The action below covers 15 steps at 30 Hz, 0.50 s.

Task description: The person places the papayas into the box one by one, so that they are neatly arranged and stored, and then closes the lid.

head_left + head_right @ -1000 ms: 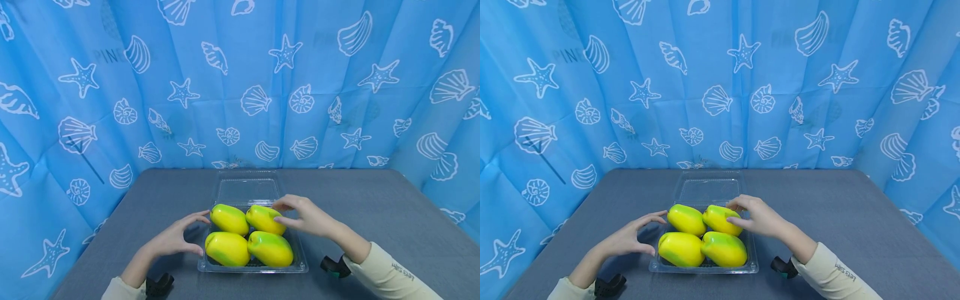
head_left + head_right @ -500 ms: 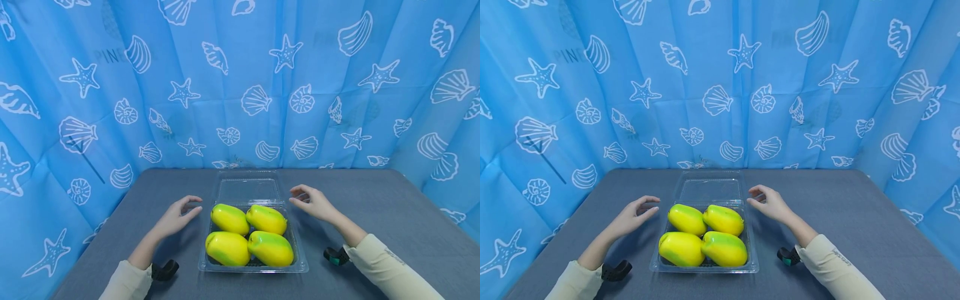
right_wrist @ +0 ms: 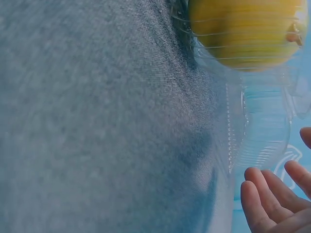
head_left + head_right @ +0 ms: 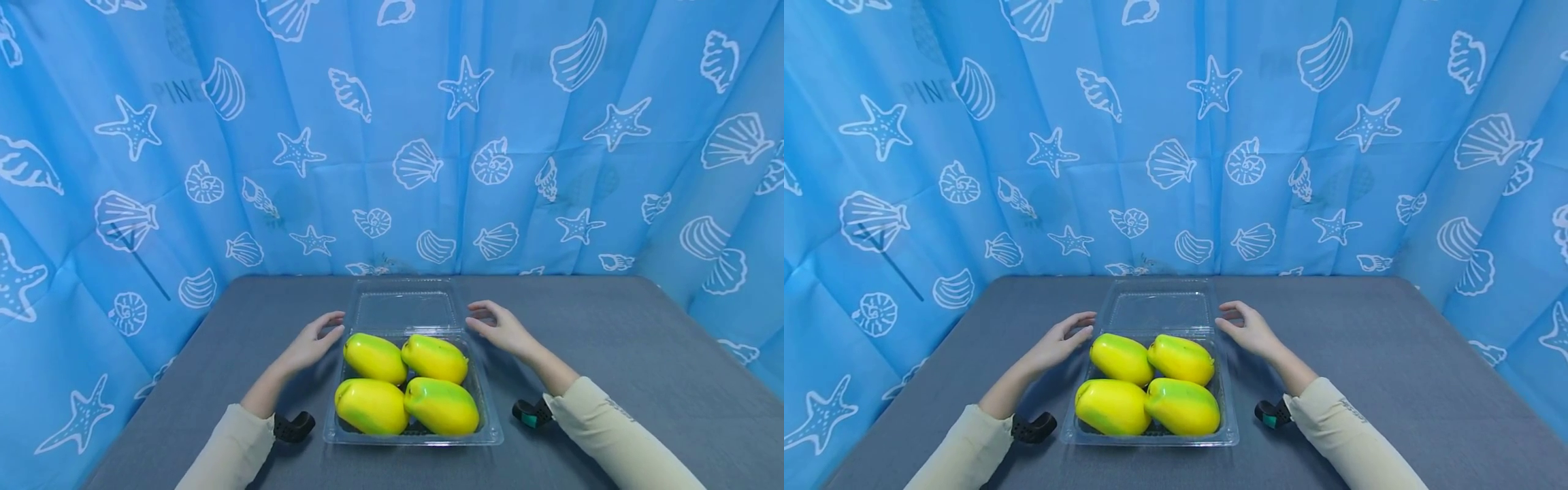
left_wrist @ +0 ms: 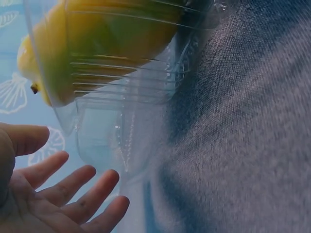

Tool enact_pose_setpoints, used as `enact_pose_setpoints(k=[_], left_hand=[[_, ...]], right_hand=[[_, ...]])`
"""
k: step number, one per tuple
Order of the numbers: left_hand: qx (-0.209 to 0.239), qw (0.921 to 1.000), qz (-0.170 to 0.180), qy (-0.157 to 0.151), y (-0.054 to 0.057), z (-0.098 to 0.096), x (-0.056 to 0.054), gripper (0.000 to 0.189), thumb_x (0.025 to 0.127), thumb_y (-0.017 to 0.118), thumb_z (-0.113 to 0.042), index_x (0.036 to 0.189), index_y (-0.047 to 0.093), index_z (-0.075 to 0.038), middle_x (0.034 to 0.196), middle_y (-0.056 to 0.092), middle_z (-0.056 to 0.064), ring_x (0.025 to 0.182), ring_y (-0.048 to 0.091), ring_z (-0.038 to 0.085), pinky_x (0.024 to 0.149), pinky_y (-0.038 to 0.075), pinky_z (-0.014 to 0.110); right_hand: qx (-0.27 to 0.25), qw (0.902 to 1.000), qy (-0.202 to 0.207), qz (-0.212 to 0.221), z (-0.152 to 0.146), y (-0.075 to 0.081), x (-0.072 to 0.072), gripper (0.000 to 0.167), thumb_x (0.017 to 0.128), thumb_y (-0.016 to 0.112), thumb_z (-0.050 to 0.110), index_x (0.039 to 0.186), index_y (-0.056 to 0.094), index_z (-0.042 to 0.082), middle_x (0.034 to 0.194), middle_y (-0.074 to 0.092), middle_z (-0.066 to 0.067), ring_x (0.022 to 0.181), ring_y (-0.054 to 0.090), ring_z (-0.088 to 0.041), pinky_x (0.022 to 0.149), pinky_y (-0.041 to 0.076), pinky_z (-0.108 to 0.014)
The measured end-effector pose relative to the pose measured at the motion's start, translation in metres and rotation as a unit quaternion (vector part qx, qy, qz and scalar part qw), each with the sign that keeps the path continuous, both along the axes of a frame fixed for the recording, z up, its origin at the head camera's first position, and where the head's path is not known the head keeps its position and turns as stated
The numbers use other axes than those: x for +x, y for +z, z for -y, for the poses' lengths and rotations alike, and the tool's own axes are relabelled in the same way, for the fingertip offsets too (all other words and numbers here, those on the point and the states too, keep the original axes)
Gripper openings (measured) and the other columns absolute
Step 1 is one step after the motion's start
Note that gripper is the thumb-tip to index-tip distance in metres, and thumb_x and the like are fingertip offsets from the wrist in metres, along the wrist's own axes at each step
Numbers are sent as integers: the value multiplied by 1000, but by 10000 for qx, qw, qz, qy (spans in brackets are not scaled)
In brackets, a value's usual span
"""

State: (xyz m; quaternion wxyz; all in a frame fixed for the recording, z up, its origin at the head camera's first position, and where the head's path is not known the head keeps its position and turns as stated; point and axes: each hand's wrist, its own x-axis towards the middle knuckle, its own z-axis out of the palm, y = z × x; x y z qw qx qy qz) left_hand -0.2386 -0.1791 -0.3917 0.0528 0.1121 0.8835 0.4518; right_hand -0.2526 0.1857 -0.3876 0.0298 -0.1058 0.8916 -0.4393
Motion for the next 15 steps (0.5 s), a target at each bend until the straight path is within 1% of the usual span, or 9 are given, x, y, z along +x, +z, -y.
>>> enact_pose_setpoints(k=[2,6,9,15], left_hand=[[61,9999,104,21,-1,-2,-1,46,99,43,-27,142,36,-10,143,42,18,132,40,39,106,36,55],[244,9995,215,27,-2,-4,-3,46,100,42,-26,143,34,-10,144,41,18,126,48,36,104,40,52],[323,9993,208,15,-2,-5,-5,46,101,40,-26,143,33,-9,144,41,19,122,52,35,102,43,50],[344,9991,224,142,-2,-6,-5,45,100,40,-27,142,36,-10,143,41,17,122,52,35,102,43,50]], right_hand=[[-101,9999,-6,113,2,0,-1,46,96,51,24,133,41,-2,133,48,-28,117,54,-40,88,53,-44],[-261,9992,-50,287,5,0,-4,46,97,50,23,134,39,-2,134,47,-28,117,54,-39,91,52,-44],[-319,9987,-146,370,8,-1,-5,46,97,50,23,135,39,-1,134,47,-28,116,55,-39,91,52,-43],[-424,9980,-210,429,10,-2,-8,44,97,49,19,135,39,-1,134,47,-27,117,54,-39,91,52,-43]])
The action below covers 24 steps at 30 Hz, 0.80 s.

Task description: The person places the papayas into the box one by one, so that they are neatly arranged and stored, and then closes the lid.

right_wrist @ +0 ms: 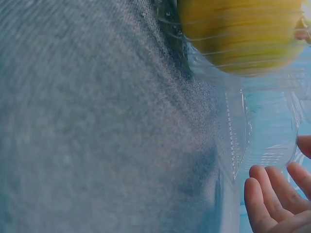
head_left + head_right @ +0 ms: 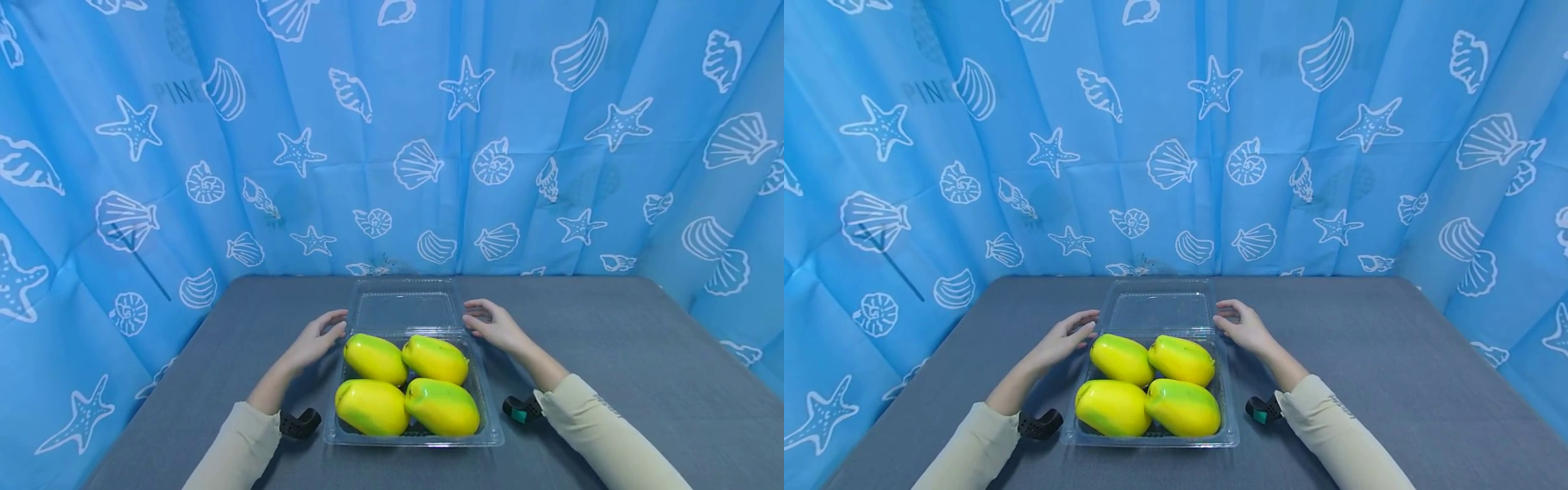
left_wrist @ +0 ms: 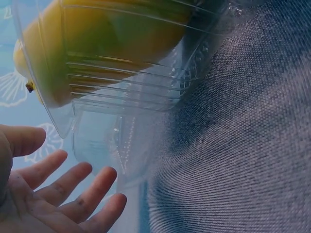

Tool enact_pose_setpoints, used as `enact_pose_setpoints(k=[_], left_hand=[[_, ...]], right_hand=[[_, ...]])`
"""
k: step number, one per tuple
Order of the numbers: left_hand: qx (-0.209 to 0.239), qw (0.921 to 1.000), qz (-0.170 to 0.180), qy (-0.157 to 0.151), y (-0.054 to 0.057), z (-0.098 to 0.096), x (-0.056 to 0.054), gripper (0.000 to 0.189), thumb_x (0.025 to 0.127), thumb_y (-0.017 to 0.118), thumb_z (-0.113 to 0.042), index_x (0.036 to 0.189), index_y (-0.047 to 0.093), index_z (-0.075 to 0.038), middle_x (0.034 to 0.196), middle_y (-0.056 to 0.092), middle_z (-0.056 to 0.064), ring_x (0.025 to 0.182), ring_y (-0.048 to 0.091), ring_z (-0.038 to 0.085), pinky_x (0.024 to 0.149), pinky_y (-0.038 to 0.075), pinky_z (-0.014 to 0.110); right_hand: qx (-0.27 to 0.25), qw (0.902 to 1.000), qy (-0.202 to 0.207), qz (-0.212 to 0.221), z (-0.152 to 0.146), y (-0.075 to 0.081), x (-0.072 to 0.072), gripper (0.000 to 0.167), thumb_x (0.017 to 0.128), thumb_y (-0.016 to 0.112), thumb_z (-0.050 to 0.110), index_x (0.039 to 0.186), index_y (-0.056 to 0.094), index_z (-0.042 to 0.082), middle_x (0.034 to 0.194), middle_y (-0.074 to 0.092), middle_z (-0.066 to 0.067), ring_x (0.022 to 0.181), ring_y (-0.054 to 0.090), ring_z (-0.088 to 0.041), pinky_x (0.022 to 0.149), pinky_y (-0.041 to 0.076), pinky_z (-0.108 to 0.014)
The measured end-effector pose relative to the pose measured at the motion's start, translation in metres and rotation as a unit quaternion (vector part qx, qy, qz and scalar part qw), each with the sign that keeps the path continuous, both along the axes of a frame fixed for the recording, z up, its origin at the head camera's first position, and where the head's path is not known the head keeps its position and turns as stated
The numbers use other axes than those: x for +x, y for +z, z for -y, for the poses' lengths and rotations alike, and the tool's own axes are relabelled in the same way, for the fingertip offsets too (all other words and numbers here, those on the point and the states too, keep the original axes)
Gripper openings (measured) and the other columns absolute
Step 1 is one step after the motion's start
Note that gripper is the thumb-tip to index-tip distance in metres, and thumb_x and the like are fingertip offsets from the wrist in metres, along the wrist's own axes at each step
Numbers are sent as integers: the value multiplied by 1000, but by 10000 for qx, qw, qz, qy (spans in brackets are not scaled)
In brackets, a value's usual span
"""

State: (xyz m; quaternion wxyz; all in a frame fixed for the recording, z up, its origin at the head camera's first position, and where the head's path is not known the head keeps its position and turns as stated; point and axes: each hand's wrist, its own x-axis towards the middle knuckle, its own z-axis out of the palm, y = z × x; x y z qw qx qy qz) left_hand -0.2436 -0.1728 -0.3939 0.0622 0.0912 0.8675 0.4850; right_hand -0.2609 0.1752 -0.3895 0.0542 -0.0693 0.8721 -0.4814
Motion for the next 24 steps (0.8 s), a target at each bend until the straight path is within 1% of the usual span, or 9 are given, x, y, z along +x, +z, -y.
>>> enact_pose_setpoints(k=[6,9,16,24], left_hand=[[27,10000,8,30,0,0,1,45,101,40,-27,142,36,-11,144,41,17,123,52,35,103,42,50],[38,10000,-17,60,1,-1,1,44,100,40,-26,141,37,-11,144,41,17,122,53,35,103,42,51],[150,9998,-69,142,3,-1,1,43,100,41,-27,140,39,-10,141,43,17,120,54,34,102,42,50],[224,9996,-139,55,7,-2,-1,42,101,40,-25,140,37,-8,142,42,19,120,53,34,102,43,49]], right_hand=[[-113,9999,27,-8,1,-1,0,44,97,50,18,135,39,-2,133,47,-26,117,54,-38,91,52,-42],[-117,9999,-23,-38,1,-1,0,44,96,51,18,134,40,-1,132,48,-25,116,55,-38,91,52,-42],[-61,9995,-131,-296,0,-3,-4,43,94,53,15,133,42,0,129,51,-24,109,58,-36,87,54,-40],[-94,9984,-154,-527,0,-1,-2,44,93,55,14,132,43,-1,129,51,-23,108,58,-36,85,55,-40]])
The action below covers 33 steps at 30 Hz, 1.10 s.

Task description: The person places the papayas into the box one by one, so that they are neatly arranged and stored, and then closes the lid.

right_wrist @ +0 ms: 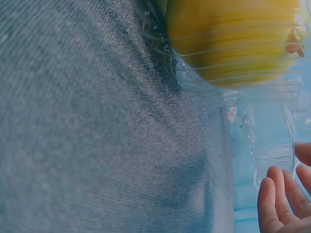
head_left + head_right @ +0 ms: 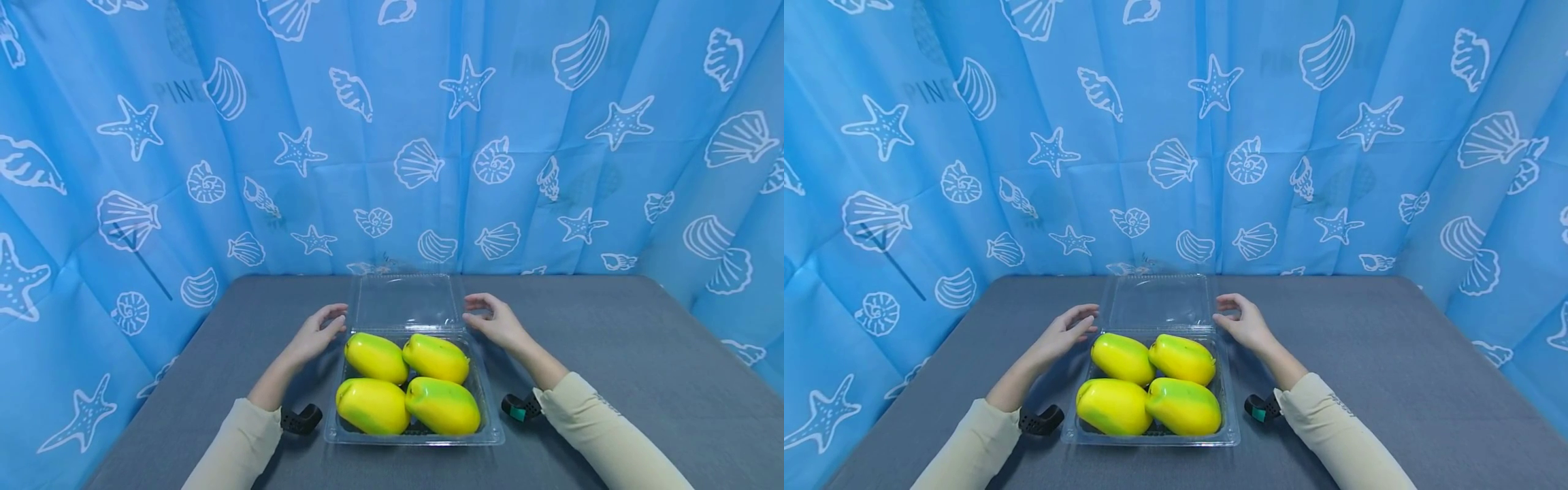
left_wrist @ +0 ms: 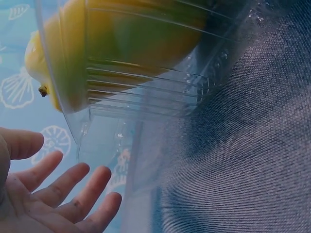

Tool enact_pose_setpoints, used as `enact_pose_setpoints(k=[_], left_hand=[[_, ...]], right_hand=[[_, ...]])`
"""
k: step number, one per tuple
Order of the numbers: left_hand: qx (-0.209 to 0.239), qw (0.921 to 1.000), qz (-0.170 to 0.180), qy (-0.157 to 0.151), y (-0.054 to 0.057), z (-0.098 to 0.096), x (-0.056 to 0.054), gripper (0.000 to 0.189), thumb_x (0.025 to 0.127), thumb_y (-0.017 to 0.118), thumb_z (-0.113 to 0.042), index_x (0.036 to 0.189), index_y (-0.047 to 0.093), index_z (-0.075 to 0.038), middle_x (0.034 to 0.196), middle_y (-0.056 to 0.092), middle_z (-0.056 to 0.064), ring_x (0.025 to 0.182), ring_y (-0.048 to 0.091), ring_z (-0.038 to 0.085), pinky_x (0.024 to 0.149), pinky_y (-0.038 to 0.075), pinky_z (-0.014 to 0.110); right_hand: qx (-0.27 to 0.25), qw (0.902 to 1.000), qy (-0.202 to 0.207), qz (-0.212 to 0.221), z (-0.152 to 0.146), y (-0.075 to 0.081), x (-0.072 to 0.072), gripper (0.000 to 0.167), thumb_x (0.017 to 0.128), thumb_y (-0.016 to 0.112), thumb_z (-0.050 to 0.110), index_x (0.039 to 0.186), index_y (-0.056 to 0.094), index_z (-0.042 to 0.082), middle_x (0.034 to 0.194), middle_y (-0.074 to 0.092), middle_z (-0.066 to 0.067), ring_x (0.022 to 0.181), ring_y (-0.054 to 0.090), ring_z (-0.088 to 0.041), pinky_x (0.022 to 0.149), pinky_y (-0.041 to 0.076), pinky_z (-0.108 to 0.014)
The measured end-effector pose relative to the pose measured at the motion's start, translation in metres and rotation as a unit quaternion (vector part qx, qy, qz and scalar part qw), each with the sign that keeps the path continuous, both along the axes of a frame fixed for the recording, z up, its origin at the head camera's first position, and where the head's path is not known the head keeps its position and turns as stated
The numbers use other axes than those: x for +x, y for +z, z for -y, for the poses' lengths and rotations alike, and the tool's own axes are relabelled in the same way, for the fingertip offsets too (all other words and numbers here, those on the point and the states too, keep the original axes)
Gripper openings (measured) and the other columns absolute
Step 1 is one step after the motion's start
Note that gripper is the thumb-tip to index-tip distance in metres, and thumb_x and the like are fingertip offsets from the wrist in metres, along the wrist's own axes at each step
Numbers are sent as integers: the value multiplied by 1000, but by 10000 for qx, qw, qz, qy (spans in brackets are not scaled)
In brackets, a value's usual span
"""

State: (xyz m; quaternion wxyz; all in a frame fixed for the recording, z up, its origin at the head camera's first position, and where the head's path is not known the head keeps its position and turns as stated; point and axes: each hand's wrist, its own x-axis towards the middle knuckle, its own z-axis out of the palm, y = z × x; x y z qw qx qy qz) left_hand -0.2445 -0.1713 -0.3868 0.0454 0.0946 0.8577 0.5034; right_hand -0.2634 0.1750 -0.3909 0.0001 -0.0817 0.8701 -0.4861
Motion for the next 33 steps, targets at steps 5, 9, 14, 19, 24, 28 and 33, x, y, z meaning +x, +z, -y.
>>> enact_pose_setpoints(k=[5,9,14,19,24,28,33], left_hand=[[9,10000,-58,58,2,-1,0,42,101,41,-24,139,38,-8,142,43,19,120,54,34,102,43,49],[69,9999,-111,57,3,-2,-1,42,100,41,-24,138,38,-7,141,43,19,119,54,34,101,44,48],[148,9996,-206,122,5,-3,-1,40,100,41,-23,137,40,-8,139,44,18,114,57,33,99,46,46],[197,9993,-246,187,9,-4,-2,41,101,40,-22,139,36,-8,138,46,19,108,60,30,98,48,45],[302,9991,-206,210,12,-5,-2,44,101,38,-21,142,29,-8,139,45,21,105,61,30,98,48,45],[359,9989,-182,250,15,-7,-1,46,101,39,-24,143,27,-9,139,44,22,106,61,30,99,47,46],[379,9987,-177,285,17,-9,0,49,100,40,-27,144,26,-9,140,43,22,109,61,31,100,45,46]], right_hand=[[-6,9999,-65,-132,0,2,1,43,92,57,13,131,44,0,127,52,-23,107,58,-35,86,54,-39],[-84,9995,-74,-292,0,4,3,43,90,59,13,129,46,0,126,51,-23,103,59,-33,85,55,-38],[-86,9977,-97,-664,2,6,7,42,88,62,13,125,48,-1,120,53,-22,90,61,-26,75,56,-33],[93,9975,-227,-656,1,6,4,43,88,62,10,127,47,1,122,53,-21,90,58,-26,75,55,-32],[215,9966,-282,-746,2,6,4,42,87,63,8,126,48,2,120,55,-20,85,57,-24,72,52,-23],[116,9964,-283,-785,3,8,6,43,86,63,5,125,48,2,118,55,-21,81,57,-22,67,50,-17],[-16,9968,-337,-725,4,10,6,42,86,63,5,125,48,1,118,55,-23,79,58,-21,66,51,-15]])
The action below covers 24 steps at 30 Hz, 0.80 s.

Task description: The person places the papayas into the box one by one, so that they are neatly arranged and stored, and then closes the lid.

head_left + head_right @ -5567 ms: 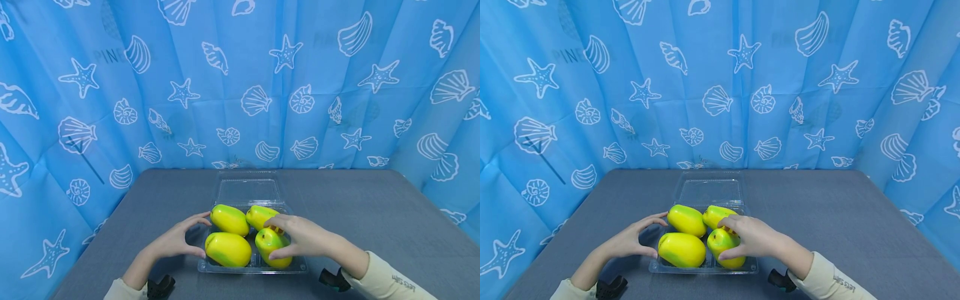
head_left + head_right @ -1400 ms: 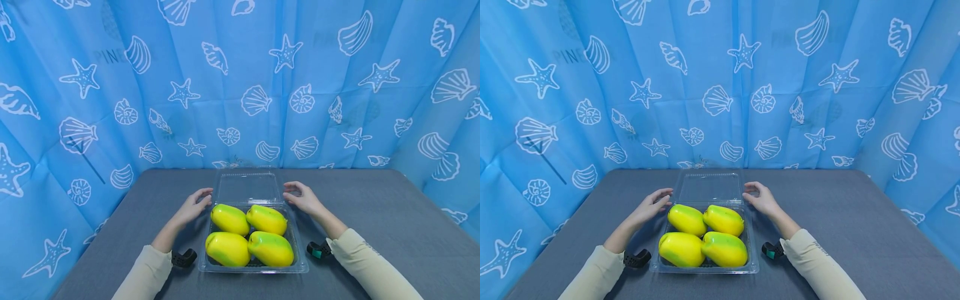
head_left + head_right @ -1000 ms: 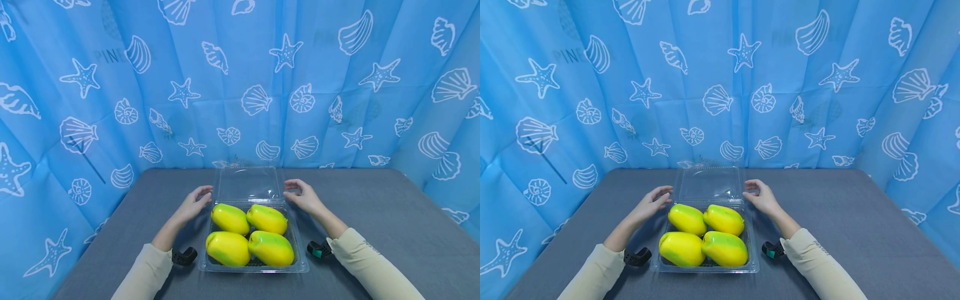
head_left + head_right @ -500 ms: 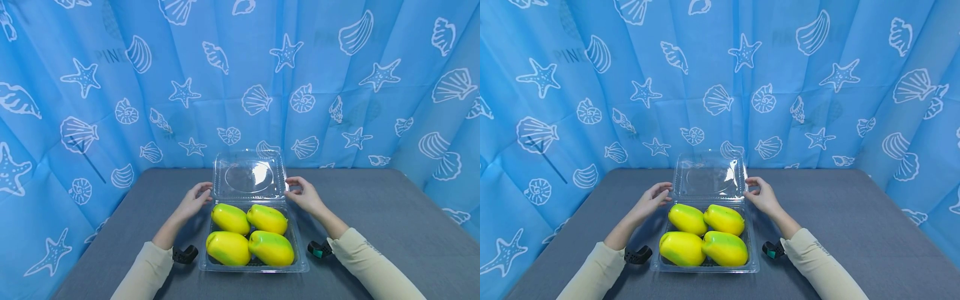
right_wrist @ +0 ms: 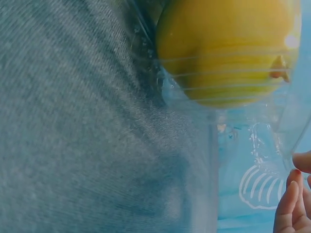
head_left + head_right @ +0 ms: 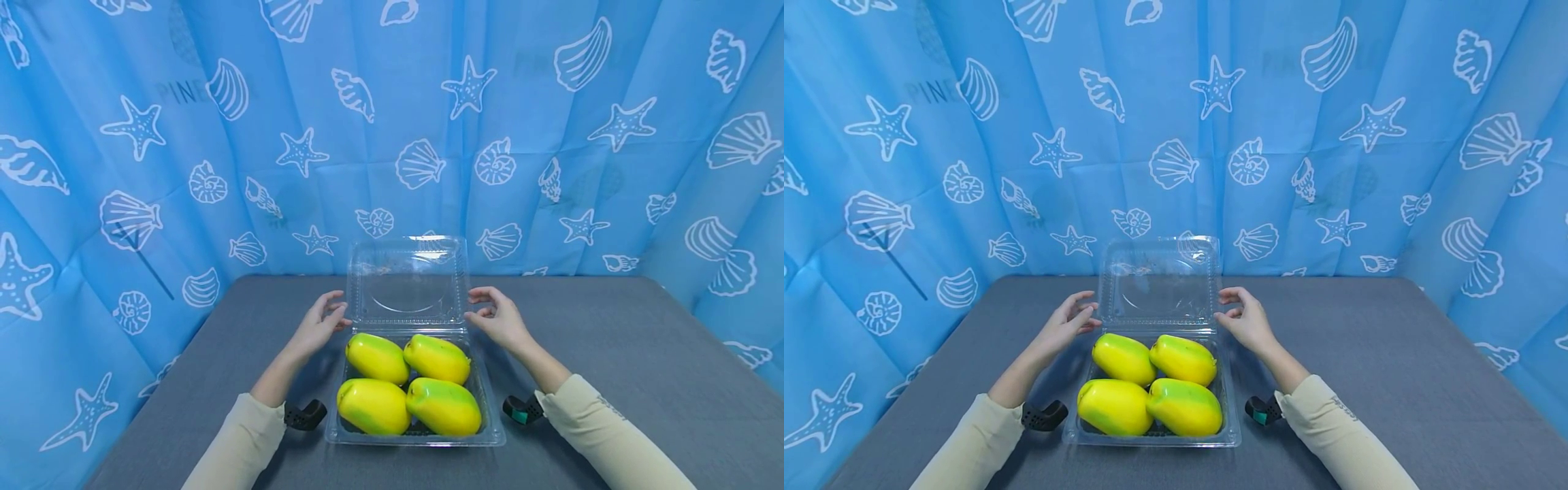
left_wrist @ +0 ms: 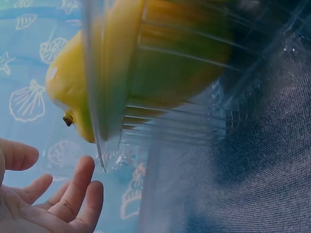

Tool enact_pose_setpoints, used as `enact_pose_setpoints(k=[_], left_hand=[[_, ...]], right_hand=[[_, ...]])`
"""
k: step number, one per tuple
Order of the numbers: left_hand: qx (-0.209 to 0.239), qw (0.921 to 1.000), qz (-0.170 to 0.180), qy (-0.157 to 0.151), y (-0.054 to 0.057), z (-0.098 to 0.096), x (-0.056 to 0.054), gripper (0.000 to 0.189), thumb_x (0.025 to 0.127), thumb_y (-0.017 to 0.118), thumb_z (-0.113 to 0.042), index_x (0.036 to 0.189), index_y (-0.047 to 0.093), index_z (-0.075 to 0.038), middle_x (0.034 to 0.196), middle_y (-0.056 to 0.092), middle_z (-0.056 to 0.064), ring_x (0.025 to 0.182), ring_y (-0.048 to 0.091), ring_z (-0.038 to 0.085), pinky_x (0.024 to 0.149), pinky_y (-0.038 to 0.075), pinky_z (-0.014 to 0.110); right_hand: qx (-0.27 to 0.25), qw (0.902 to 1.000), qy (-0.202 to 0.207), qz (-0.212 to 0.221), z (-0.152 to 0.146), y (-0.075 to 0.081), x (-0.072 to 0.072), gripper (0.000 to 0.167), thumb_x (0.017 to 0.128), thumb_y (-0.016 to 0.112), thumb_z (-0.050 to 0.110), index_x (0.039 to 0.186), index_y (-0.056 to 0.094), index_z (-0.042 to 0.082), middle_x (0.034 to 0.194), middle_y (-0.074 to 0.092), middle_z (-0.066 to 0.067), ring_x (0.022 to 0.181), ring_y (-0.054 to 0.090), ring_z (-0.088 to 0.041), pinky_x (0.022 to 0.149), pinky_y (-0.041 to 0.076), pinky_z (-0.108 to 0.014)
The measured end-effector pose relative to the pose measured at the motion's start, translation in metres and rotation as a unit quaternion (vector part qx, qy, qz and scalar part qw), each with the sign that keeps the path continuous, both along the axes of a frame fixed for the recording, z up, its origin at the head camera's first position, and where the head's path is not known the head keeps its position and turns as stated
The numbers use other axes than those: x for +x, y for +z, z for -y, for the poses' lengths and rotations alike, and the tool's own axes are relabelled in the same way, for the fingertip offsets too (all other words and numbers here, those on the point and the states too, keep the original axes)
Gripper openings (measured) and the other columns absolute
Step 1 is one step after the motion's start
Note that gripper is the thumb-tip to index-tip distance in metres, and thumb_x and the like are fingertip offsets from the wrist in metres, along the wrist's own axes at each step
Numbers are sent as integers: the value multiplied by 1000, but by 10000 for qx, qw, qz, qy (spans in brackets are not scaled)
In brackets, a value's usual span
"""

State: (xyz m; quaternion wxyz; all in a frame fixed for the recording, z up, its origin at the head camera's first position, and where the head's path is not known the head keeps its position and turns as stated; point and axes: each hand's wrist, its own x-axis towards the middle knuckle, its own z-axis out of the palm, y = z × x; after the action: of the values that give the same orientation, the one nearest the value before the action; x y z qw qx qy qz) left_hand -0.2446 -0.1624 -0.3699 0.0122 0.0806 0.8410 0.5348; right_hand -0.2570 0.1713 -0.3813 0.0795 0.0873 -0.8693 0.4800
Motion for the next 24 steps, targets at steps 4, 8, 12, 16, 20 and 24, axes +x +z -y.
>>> enact_pose_setpoints(k=[4,8,12,16,20,24], left_hand=[[22,10000,30,-7,2,-1,1,50,101,40,-27,144,25,-9,141,42,22,110,61,31,102,44,47],[61,9999,93,-44,3,0,1,53,101,40,-27,146,21,-8,140,42,23,110,61,31,103,43,47],[87,9999,140,-32,4,1,2,55,100,40,-26,148,17,-9,139,42,23,110,61,32,104,42,47],[51,9999,138,-44,5,0,2,55,100,40,-25,148,17,-10,138,42,22,110,61,31,104,42,47],[7,9999,110,-55,6,0,3,54,101,40,-23,148,19,-10,135,44,21,110,61,31,104,42,47],[-62,9999,84,-67,7,1,5,52,100,41,-23,148,22,-9,134,43,20,110,61,31,104,42,47]], right_hand=[[-13,10000,-62,35,1,3,2,41,87,61,8,125,46,0,118,57,-22,85,60,-23,70,56,-26],[-17,9998,-138,129,1,7,4,44,89,60,11,127,42,0,118,58,-22,91,61,-28,77,57,-37],[-29,9997,-128,228,0,9,6,48,90,58,12,133,39,1,119,58,-22,93,61,-28,79,56,-34],[-20,9997,-18,248,-1,13,9,52,91,57,12,138,36,2,119,58,-22,94,61,-28,79,56,-35],[35,9997,83,239,0,16,11,52,92,56,12,139,37,2,118,58,-22,94,62,-28,79,56,-34],[-11,9996,165,236,-1,18,13,49,92,57,12,137,39,2,119,58,-23,94,62,-29,79,56,-35]])
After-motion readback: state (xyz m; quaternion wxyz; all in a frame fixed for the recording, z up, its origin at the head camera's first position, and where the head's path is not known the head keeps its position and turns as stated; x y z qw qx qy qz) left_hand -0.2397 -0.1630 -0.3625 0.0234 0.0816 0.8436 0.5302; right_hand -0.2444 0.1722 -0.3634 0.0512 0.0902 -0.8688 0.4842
